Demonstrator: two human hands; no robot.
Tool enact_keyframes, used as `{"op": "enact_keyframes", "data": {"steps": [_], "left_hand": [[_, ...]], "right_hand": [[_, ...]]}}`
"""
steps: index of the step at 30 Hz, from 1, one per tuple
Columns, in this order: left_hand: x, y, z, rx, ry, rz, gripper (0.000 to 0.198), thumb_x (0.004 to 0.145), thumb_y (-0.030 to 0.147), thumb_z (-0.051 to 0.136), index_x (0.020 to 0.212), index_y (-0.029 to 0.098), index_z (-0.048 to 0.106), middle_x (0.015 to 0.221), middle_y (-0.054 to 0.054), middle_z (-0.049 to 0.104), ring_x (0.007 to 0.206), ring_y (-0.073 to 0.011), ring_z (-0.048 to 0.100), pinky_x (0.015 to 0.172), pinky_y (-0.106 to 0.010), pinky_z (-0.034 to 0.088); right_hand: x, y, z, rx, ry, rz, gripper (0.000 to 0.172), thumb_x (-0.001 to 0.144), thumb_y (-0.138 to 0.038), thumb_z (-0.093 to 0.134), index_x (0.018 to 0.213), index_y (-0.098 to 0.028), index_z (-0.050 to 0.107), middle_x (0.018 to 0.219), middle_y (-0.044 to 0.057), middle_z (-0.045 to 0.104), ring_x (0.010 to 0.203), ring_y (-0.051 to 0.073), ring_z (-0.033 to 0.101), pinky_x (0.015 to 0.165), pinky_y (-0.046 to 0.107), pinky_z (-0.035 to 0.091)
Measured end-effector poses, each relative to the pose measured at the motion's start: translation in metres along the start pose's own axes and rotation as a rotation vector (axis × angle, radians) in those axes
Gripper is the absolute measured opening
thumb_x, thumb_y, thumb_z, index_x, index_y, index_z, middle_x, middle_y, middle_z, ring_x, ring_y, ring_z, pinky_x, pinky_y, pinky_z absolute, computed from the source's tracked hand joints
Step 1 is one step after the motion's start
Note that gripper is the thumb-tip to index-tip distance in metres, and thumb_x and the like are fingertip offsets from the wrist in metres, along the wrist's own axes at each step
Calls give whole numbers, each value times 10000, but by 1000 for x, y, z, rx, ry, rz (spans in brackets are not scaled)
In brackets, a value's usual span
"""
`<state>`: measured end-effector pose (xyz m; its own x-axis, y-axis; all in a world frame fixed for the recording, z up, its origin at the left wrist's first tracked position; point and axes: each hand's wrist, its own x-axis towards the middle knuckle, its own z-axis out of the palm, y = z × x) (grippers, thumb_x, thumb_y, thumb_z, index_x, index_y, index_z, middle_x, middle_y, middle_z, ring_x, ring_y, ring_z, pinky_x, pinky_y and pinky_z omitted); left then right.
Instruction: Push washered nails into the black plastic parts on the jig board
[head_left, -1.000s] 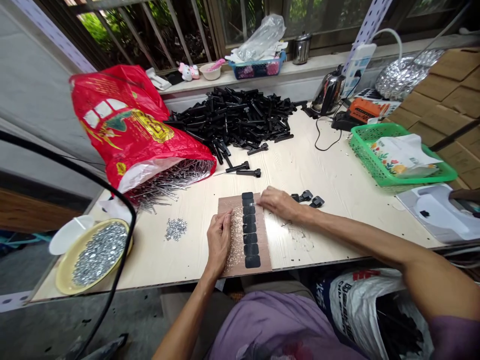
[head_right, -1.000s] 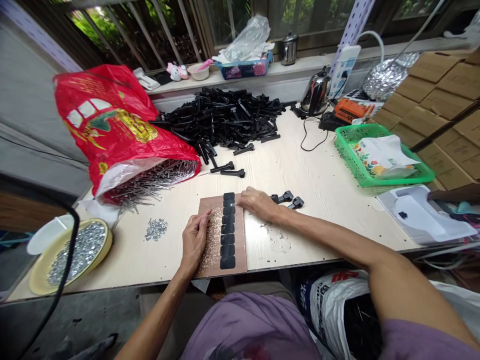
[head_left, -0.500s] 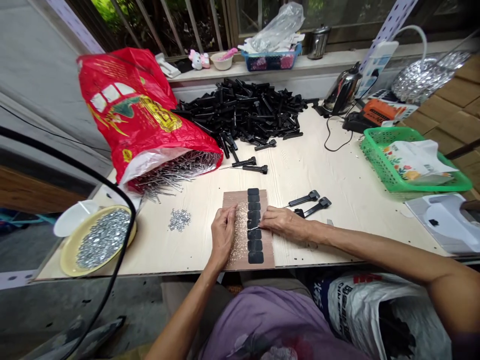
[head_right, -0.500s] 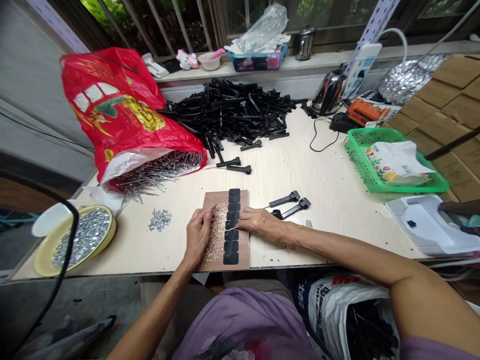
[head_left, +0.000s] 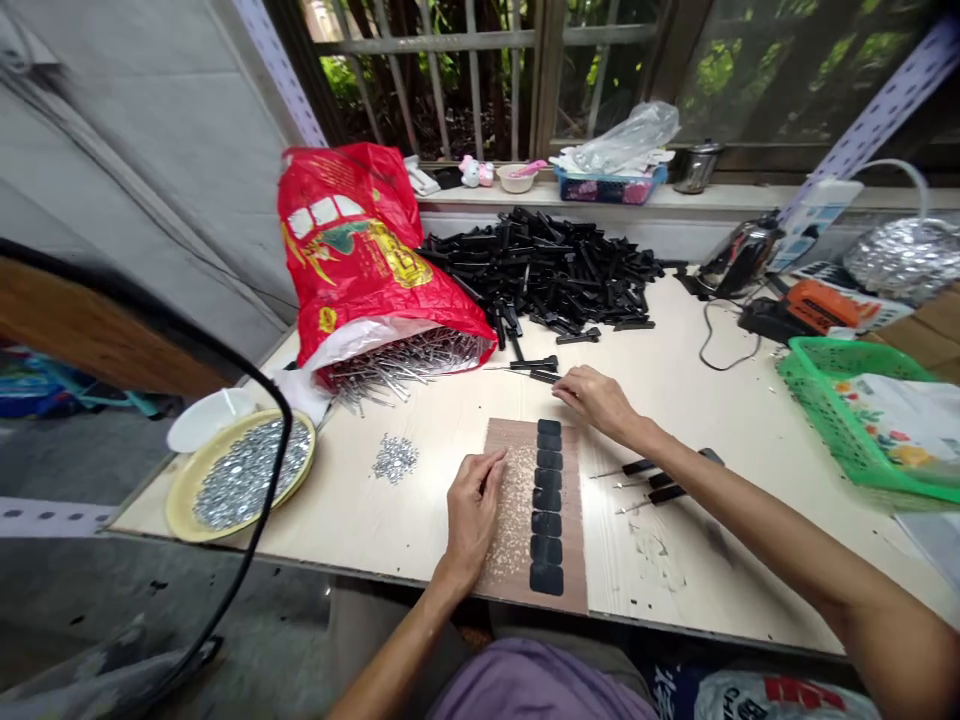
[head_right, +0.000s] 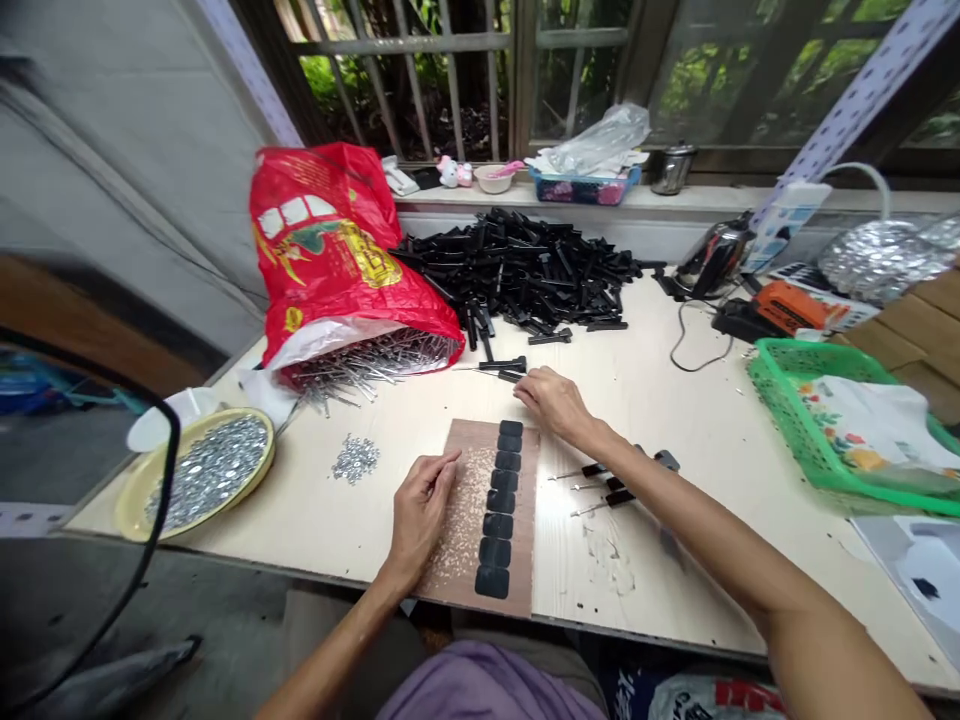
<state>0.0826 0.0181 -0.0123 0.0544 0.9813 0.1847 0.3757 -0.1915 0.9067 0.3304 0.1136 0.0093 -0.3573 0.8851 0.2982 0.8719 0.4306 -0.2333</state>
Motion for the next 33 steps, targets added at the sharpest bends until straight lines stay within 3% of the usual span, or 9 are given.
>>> {"op": "enact_keyframes", "data": {"steps": [3,6,8,10,17,23,28,33], "left_hand": [[3,-13,-37,164,163,15,254,901,319,482,1035,212,670,958,-61,626,889,-183,571,738,-287,449],[8,-36,-85,426,293,28,259,907,325,467,1014,205,669,934,-74,625,888,-212,540,742,-320,437],[13,-51,-110,609,305,50,270,911,319,457,1021,202,674,897,-80,620,855,-224,511,774,-351,421],[20,-61,-123,750,260,90,273,910,305,459,1028,198,681,865,-84,609,828,-226,476,772,-354,412],[55,-69,-120,1014,-55,228,221,889,223,495,961,249,702,872,-82,593,845,-230,421,683,-326,369],[69,-69,-125,1107,-283,325,182,874,172,498,817,183,671,830,-92,586,831,-236,431,659,-347,331],[77,-67,-122,1145,-347,365,211,879,130,447,783,133,635,827,-115,591,840,-244,462,667,-357,338],[80,-64,-117,935,-266,286,168,827,121,487,738,133,629,781,-110,594,841,-235,499,704,-348,379]], "right_hand": [[40,-13,38,-106,-2,48,201,921,-276,475,911,-164,642,929,95,621,895,215,525,718,310,391],[59,-17,63,-194,-26,100,204,913,-270,473,925,-152,640,945,120,599,893,233,501,679,315,355],[64,-15,73,-212,-46,118,217,920,-254,445,933,-158,640,965,121,586,890,236,489,636,309,329],[65,-11,78,-215,-44,112,228,923,-247,425,930,-168,638,989,116,581,895,237,480,619,302,317],[51,-3,83,-208,87,-26,210,901,-195,410,931,-138,610,881,93,617,831,212,506,705,301,368],[40,-10,71,-79,203,-98,236,892,-175,422,1025,-148,616,929,83,629,873,201,556,764,298,420],[37,-54,51,107,218,-44,278,882,-165,450,1089,-181,635,970,62,628,904,198,569,779,307,455],[28,-109,37,351,174,-20,276,899,-186,464,1117,-204,633,935,49,610,830,170,584,729,296,482]]}}
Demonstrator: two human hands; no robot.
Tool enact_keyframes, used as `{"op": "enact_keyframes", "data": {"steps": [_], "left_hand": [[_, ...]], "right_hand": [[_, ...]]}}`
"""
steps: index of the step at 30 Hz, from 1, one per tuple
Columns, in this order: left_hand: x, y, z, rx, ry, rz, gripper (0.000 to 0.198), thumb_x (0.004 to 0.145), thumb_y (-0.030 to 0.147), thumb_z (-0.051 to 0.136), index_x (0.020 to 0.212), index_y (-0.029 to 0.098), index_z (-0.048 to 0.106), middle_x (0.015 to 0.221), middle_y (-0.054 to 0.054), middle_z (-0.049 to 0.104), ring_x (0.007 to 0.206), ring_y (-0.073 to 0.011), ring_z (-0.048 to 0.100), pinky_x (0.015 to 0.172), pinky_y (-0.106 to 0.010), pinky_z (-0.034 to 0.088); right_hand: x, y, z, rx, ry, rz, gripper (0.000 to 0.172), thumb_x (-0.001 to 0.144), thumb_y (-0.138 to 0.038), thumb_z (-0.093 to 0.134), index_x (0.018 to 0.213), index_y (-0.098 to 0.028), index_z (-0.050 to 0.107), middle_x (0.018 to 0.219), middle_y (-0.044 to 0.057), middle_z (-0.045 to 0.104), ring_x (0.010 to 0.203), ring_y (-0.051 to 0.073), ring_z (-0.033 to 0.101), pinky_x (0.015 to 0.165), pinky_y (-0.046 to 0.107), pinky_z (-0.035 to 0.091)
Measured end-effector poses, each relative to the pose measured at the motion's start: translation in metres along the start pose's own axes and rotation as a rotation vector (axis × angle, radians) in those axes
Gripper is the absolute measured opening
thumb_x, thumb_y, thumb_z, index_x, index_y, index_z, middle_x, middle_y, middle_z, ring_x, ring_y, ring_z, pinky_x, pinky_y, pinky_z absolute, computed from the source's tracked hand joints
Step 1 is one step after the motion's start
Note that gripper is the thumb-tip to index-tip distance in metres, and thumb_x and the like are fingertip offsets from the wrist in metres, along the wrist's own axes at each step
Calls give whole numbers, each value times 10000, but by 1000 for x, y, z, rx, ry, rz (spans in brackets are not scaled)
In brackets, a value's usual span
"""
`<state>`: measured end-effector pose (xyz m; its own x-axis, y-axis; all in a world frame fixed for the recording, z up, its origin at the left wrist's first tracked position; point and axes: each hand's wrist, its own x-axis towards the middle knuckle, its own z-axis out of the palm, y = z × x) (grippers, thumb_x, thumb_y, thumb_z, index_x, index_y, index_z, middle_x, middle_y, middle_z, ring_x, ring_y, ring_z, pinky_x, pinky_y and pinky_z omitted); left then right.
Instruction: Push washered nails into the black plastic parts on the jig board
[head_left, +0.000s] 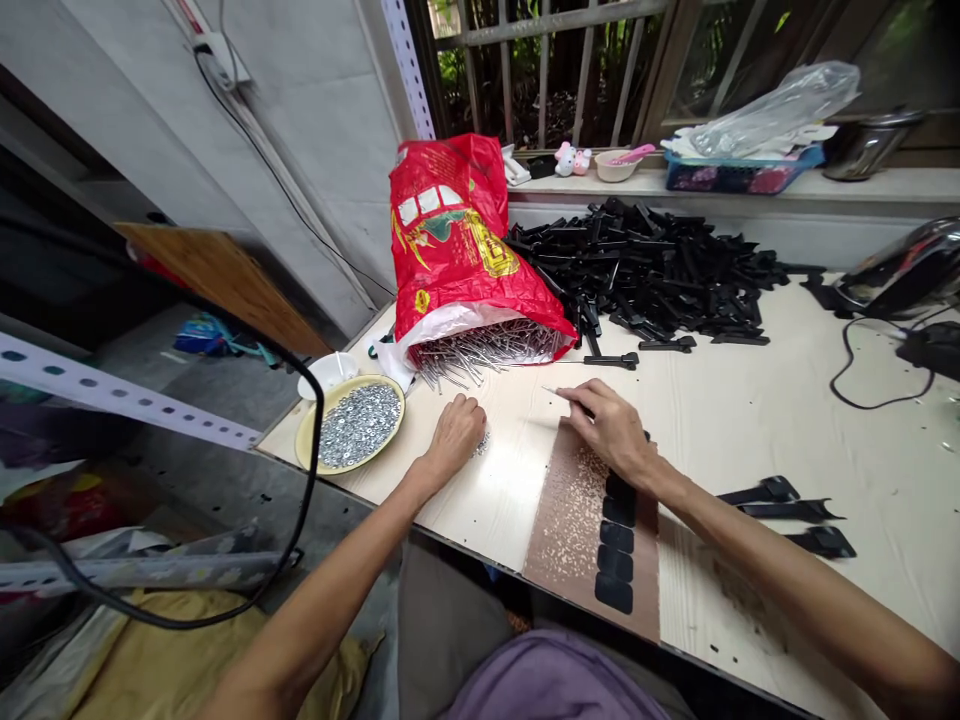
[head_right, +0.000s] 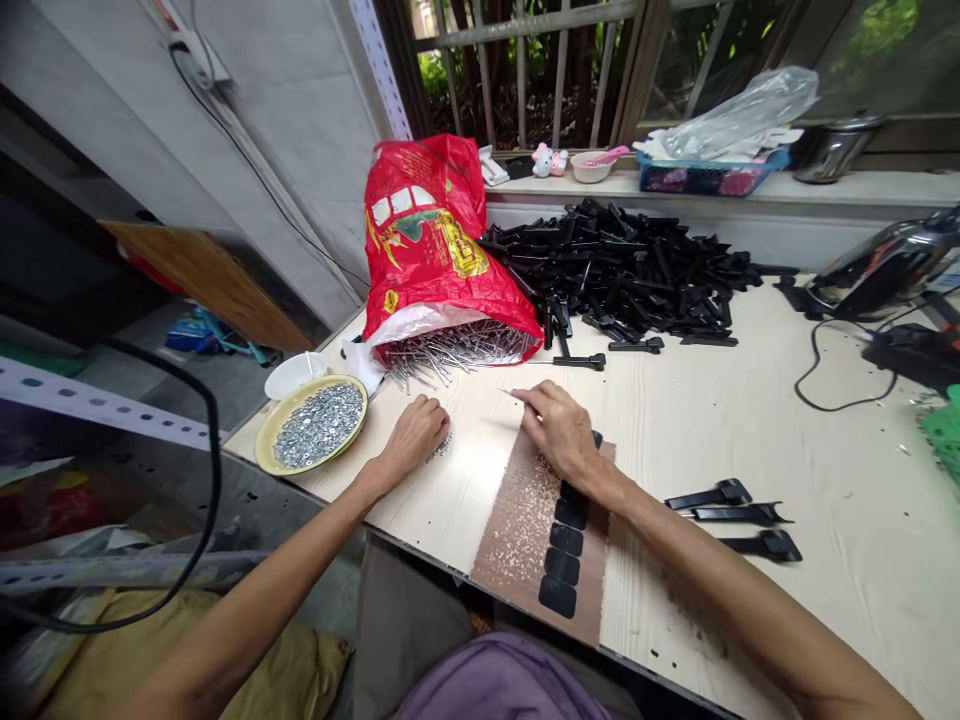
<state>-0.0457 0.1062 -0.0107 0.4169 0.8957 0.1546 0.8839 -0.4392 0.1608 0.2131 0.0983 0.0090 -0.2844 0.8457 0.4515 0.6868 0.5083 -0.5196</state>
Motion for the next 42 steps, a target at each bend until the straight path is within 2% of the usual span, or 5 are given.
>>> {"op": "enact_keyframes", "data": {"steps": [6,10,30,36,42], "left_hand": [[-6,35,-4,-1013,181,-426,149,794,289,580,793,144,611,745,-34,625,697,-153,579,672,-298,456],[-11,66,-11,-1433,280,-499,212,771,334,633,829,133,603,748,-23,640,687,-126,607,702,-286,493],[-12,77,-22,-1497,181,-467,284,691,321,737,895,126,702,693,-28,686,648,-134,648,703,-279,520],[-9,89,-20,-1191,296,-363,201,736,310,691,850,145,695,731,-31,686,645,-141,650,665,-268,515],[-4,99,-7,-1007,302,-234,158,815,296,606,882,170,675,820,-38,672,670,-140,646,650,-265,516]], "right_hand": [[-16,-37,8,77,-70,-68,263,930,-222,464,1131,-227,633,901,52,597,799,161,579,702,289,481],[-22,-47,9,31,-77,-60,272,934,-214,455,1132,-226,641,874,51,595,773,159,579,682,282,471],[-33,-47,-11,-28,-41,-44,228,931,-222,456,1036,-197,657,883,63,623,809,169,597,722,291,484],[-35,-45,-21,-103,-45,-92,233,935,-209,440,963,-187,670,851,78,613,826,183,570,721,300,470],[-39,-34,-22,237,-33,35,201,902,-157,495,1010,-194,661,829,35,598,746,142,575,689,278,464]]}}
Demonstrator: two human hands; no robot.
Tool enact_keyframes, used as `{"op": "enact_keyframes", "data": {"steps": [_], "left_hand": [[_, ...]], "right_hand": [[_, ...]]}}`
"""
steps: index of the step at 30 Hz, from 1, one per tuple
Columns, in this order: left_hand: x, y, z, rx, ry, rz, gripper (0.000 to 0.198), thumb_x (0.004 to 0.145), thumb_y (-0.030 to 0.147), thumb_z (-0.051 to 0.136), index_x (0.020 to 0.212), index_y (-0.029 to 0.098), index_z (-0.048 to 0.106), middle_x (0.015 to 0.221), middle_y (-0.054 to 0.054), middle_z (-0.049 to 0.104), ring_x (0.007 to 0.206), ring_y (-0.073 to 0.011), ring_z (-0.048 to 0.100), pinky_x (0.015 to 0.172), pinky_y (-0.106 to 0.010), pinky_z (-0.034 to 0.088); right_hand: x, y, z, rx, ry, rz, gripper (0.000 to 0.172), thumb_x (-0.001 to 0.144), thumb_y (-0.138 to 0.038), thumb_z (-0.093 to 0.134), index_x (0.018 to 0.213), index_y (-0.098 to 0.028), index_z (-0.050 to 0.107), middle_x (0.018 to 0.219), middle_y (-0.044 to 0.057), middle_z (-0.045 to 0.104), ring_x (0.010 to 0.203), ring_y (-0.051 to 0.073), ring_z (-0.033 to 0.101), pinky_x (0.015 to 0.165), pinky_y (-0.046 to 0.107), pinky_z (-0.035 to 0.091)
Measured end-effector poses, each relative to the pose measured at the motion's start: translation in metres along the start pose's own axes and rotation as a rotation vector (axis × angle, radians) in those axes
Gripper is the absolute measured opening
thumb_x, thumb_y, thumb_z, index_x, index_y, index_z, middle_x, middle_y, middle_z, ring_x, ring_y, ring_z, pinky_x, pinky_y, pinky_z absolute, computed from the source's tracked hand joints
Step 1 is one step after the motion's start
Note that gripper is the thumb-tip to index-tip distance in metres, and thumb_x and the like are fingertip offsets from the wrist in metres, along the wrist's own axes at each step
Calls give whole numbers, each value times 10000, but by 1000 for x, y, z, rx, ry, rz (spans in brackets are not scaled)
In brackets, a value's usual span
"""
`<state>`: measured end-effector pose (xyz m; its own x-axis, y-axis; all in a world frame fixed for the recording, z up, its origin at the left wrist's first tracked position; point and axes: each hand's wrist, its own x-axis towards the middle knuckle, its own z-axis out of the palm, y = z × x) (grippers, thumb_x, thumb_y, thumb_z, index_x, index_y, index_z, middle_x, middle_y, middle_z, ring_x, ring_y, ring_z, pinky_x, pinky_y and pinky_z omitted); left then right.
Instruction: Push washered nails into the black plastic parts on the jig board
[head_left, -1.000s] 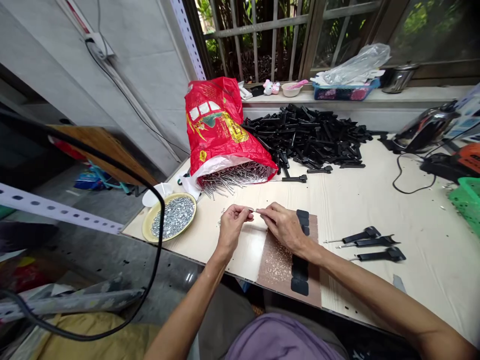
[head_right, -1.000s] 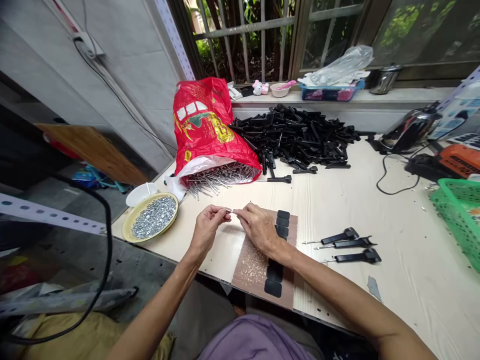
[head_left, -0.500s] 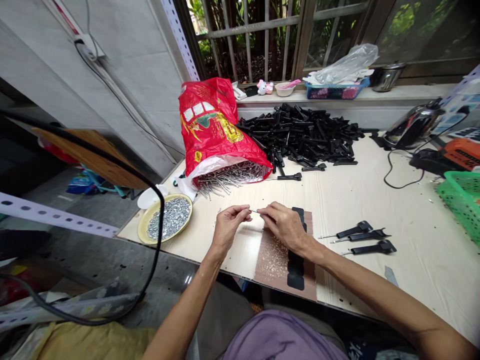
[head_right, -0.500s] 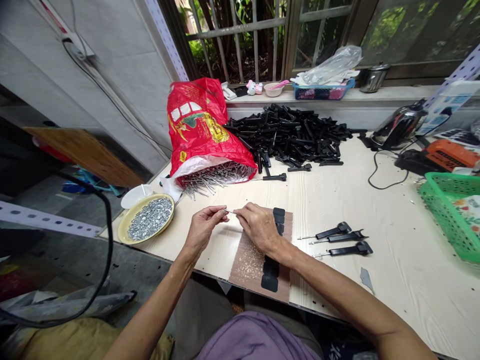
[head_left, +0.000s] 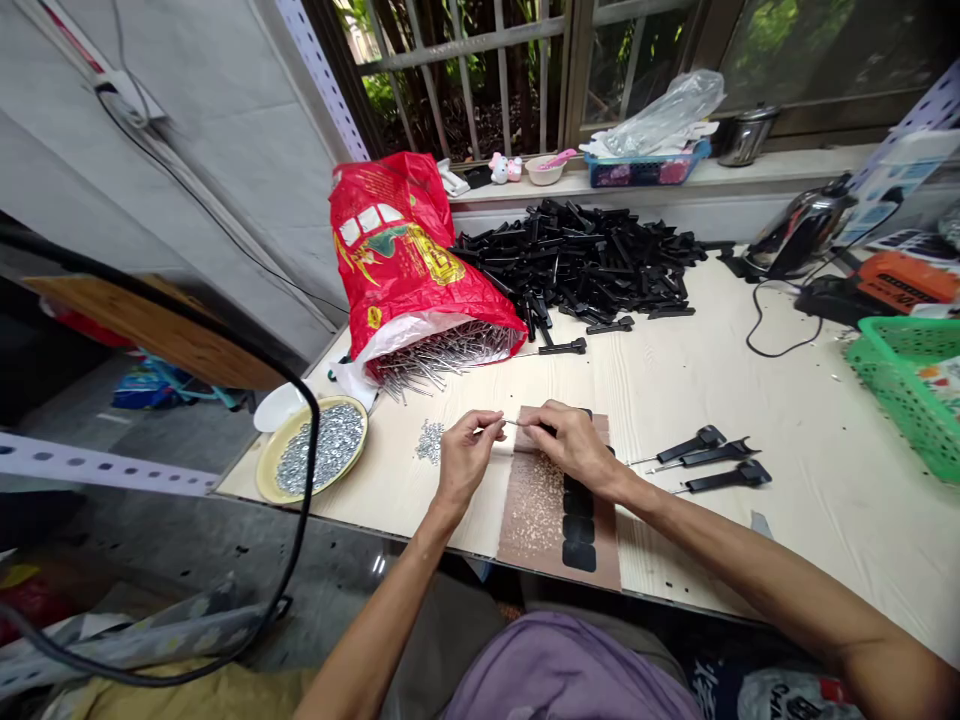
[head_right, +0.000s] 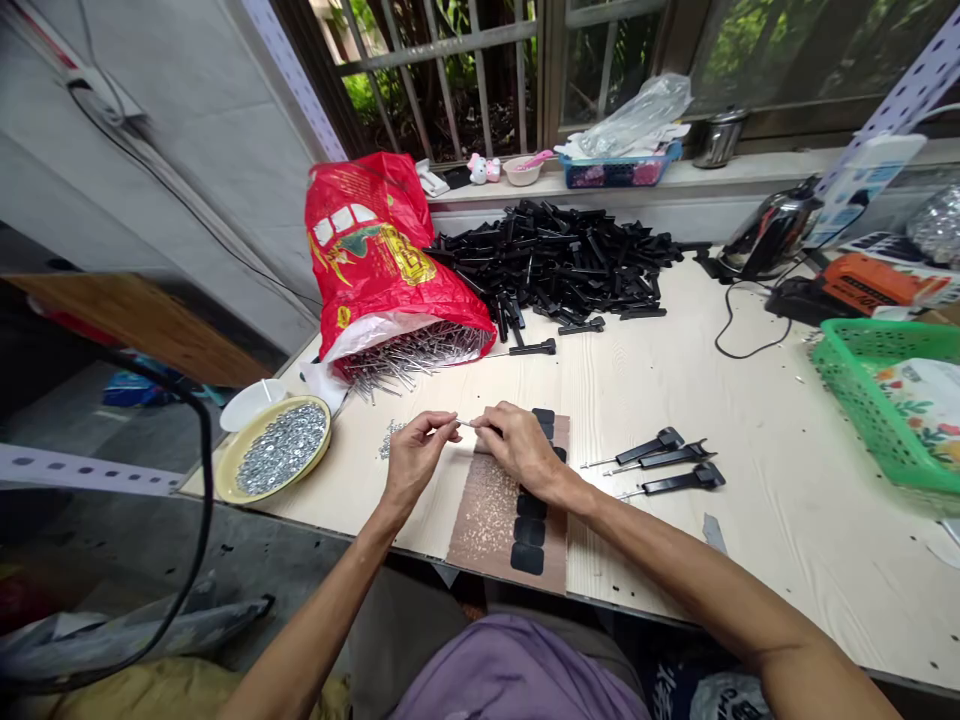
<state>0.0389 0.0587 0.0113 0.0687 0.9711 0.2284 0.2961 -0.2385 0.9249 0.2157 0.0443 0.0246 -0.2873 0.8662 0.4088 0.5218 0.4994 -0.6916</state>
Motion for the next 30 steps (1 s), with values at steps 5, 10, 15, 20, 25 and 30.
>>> {"op": "enact_keyframes", "data": {"steps": [5,10,15,20,25,30], "left_hand": [[-1,0,21,140,46,158,161,844,259,561,940,203,677,963,-70,668,916,-194,631,837,-336,497],[1,8,32,-137,-79,-85,204,801,330,623,914,174,690,791,-41,675,730,-155,632,721,-291,507],[7,14,37,-458,-184,-340,251,684,336,739,816,132,675,694,-16,663,594,-107,602,645,-252,495],[0,26,45,-253,-115,-262,220,662,315,753,774,137,688,708,-20,667,601,-108,592,601,-227,485],[-3,36,45,-448,-159,-366,256,713,360,716,838,137,691,720,-21,668,630,-97,602,656,-232,514],[5,40,42,-668,-251,-537,310,622,310,799,849,127,692,705,-10,656,579,-56,582,629,-191,517]], "right_hand": [[-9,9,-5,45,93,73,206,886,-142,509,1008,-192,667,825,36,599,757,146,577,700,282,461],[-19,26,-24,48,68,87,168,861,-144,548,942,-191,687,809,28,603,743,138,587,696,277,460],[-30,30,-38,19,48,35,191,883,-158,525,999,-201,672,839,36,598,763,142,582,706,287,474],[-40,21,-41,-217,42,-27,228,924,-179,450,981,-179,671,866,79,601,833,177,570,721,313,487],[-42,22,-45,-139,120,-92,233,928,-194,445,1017,-191,661,877,76,596,834,174,570,726,321,506],[-43,28,-47,-3,192,-98,223,906,-182,484,1044,-202,658,876,63,594,818,165,579,693,310,517]]}}
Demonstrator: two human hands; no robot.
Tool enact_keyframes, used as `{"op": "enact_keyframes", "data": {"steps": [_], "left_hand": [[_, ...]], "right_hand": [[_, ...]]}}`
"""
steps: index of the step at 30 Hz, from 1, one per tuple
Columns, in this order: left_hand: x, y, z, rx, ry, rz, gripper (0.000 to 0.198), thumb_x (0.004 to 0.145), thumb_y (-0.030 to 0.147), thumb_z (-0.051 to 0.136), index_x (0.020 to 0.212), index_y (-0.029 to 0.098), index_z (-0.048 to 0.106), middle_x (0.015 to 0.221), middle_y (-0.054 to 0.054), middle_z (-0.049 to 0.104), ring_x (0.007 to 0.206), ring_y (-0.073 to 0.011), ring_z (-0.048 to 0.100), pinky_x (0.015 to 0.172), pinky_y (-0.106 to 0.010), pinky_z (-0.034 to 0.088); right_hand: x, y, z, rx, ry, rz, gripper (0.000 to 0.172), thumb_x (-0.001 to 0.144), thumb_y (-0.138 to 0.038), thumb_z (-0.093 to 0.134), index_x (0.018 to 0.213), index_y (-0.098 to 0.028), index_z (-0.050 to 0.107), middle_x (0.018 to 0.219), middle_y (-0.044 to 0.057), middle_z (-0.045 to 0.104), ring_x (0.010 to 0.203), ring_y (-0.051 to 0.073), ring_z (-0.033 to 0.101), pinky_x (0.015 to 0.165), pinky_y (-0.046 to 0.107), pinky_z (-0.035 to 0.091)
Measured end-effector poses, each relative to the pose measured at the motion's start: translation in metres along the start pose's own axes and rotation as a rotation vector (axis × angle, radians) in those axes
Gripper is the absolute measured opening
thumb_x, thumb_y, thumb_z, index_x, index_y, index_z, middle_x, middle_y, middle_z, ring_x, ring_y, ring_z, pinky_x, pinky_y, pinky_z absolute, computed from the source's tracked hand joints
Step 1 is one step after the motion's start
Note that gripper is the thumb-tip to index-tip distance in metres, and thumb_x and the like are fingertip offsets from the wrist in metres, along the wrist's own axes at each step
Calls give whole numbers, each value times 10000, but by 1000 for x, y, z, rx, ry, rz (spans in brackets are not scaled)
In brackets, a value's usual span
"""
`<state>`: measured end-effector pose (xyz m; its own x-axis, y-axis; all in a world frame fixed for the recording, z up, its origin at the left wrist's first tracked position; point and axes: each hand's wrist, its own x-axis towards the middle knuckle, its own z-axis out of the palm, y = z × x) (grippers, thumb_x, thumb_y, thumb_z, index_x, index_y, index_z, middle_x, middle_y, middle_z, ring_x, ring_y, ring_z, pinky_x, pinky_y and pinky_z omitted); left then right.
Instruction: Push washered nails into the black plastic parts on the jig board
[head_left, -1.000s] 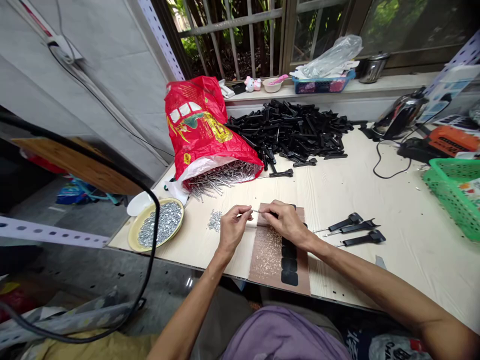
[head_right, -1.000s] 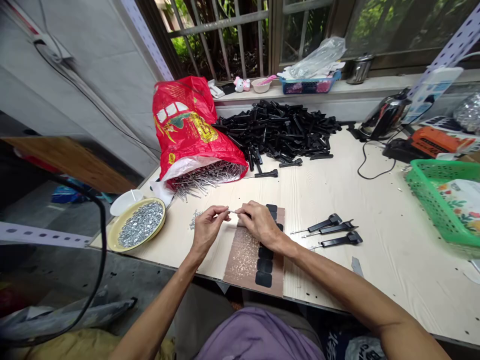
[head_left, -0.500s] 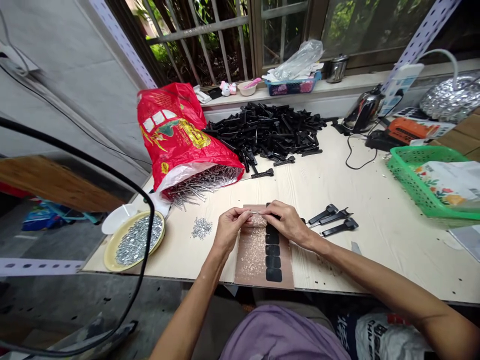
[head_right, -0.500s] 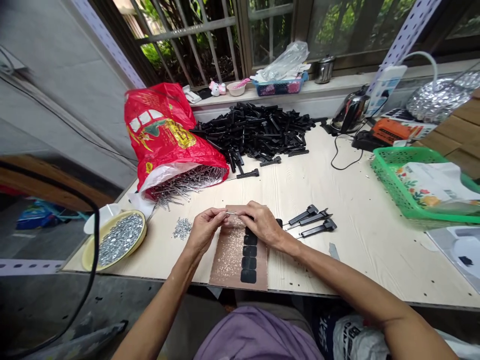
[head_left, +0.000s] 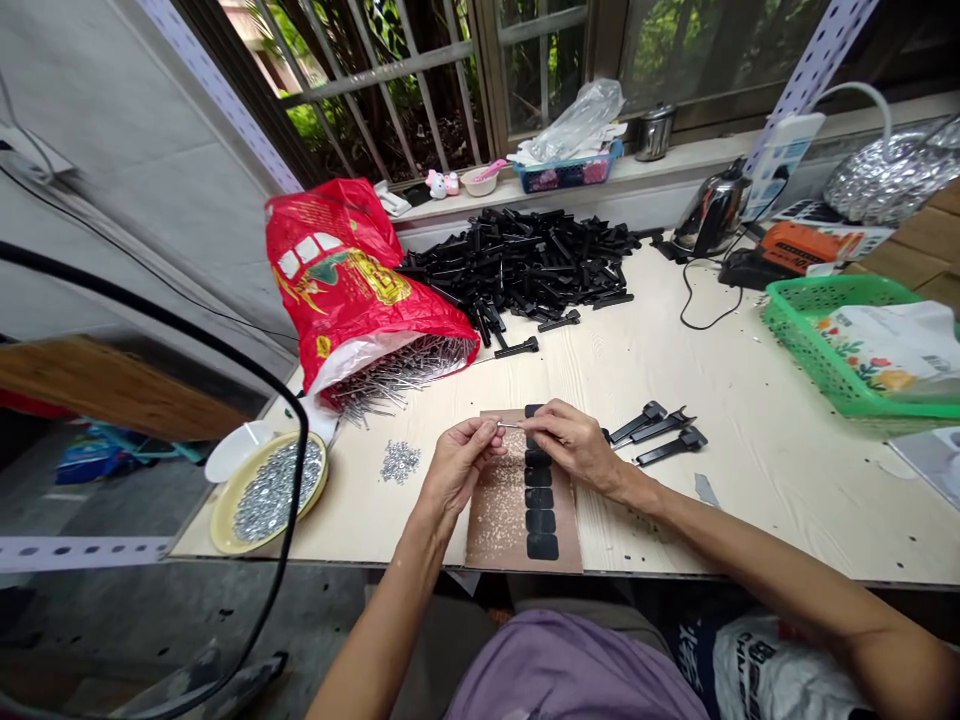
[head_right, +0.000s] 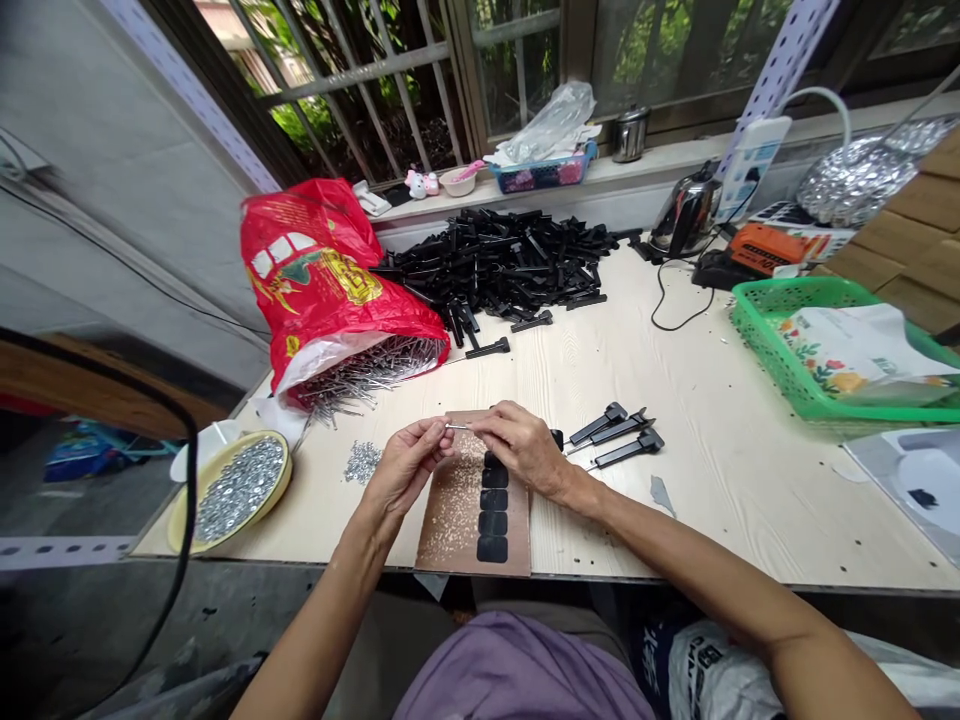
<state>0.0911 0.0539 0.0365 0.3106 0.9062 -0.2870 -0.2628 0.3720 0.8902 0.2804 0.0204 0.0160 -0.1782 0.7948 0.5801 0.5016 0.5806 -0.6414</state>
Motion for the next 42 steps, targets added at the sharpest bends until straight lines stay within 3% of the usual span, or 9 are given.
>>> {"op": "enact_keyframes", "data": {"steps": [5,9,12,15,18,22,27,31,42], "left_hand": [[-1,-1,5,38,-7,1,315,600,305,807,836,125,700,681,-2,639,544,-54,554,594,-199,503],[-8,-1,14,310,97,230,237,692,319,732,844,140,708,663,-6,639,576,-88,570,601,-220,480],[-11,1,19,463,174,373,221,731,321,694,877,155,708,694,-10,648,627,-108,588,647,-235,479],[-9,0,19,385,128,290,248,724,340,697,883,149,696,698,-5,643,602,-104,585,630,-237,480],[-5,-3,15,297,61,158,269,698,347,719,855,131,685,674,1,632,556,-91,577,587,-224,470],[-1,-5,9,275,85,172,252,697,319,729,848,123,682,643,12,622,552,-79,580,575,-194,470],[5,-4,3,-3,53,57,271,655,265,777,851,101,685,672,7,629,544,-45,570,577,-151,502],[7,-6,2,-195,42,-51,310,580,201,830,830,85,687,691,-13,650,570,-43,584,599,-139,532],[5,-11,3,-111,62,7,300,602,236,819,835,91,699,685,-10,666,561,-51,600,589,-144,534]], "right_hand": [[-5,1,-1,-17,-6,-12,235,905,-181,477,1053,-215,657,890,63,597,828,166,579,704,313,520],[-8,-3,0,-36,17,18,240,908,-183,472,1053,-212,660,911,72,605,866,178,577,747,331,510],[-6,-7,-1,72,17,141,212,897,-195,500,1021,-200,671,905,62,631,852,173,594,743,322,506],[-3,-11,-5,176,-55,247,172,876,-216,543,974,-195,683,852,37,649,770,152,608,682,286,504],[-3,-13,-8,62,-62,242,195,883,-200,523,991,-190,685,905,59,643,821,161,598,711,297,490],[-4,-13,-11,115,-173,298,205,903,-248,501,978,-193,684,813,34,646,746,148,600,661,284,488],[-1,-18,-11,40,-24,262,199,884,-178,519,1010,-207,670,913,38,631,824,146,596,730,285,479],[2,-21,-6,-32,-68,218,195,882,-166,519,1002,-210,666,878,33,614,793,142,585,719,277,478],[3,-19,-3,-256,-159,211,200,916,-225,488,1025,-213,656,904,35,606,800,137,586,695,246,473]]}}
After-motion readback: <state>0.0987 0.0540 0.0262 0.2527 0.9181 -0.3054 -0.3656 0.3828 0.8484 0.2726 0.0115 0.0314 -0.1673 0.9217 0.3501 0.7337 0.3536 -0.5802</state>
